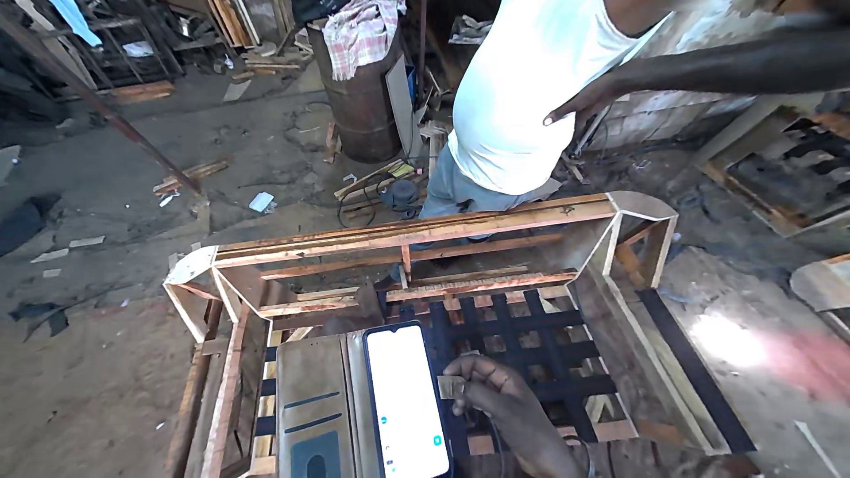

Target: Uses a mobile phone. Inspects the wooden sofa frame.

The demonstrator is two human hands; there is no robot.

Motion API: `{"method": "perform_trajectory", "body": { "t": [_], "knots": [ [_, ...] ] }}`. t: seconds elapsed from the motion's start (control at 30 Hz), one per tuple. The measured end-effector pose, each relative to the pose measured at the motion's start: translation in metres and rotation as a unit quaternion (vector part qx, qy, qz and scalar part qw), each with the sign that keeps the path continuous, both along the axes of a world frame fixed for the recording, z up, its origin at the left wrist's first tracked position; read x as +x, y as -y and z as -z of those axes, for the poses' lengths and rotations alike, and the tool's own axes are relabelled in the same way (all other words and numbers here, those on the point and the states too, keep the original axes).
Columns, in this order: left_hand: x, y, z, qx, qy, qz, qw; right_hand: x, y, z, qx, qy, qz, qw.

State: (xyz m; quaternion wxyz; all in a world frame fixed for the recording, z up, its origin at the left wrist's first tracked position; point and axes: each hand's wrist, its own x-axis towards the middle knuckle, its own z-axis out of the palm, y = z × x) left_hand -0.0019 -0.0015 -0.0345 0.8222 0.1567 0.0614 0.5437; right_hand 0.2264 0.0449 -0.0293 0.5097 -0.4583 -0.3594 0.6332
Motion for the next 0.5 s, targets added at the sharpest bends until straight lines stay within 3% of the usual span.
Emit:
{"method": "perform_trajectory", "body": {
  "t": [0.1, 0.23, 0.37, 0.5],
  "knots": [
    [0.0, -0.001, 0.0, 0.042, -0.015, 0.002, 0.999, 0.0, 0.0, 0.001, -0.004, -0.006, -0.002, 1.0],
    [0.031, -0.005, -0.057, -0.043, -0.067, -0.087, 0.993, 0.0, 0.001, 0.002, -0.013, -0.006, 0.017, 1.0],
    [0.028, -0.006, -0.054, -0.066, -0.044, -0.074, 0.994, -0.005, 0.01, 0.006, -0.027, -0.002, 0.061, 0.998],
    [0.031, -0.009, -0.061, -0.073, -0.048, -0.071, 0.994, -0.015, 0.026, 0.006, -0.035, 0.0, 0.026, 0.999]
  ]
}}
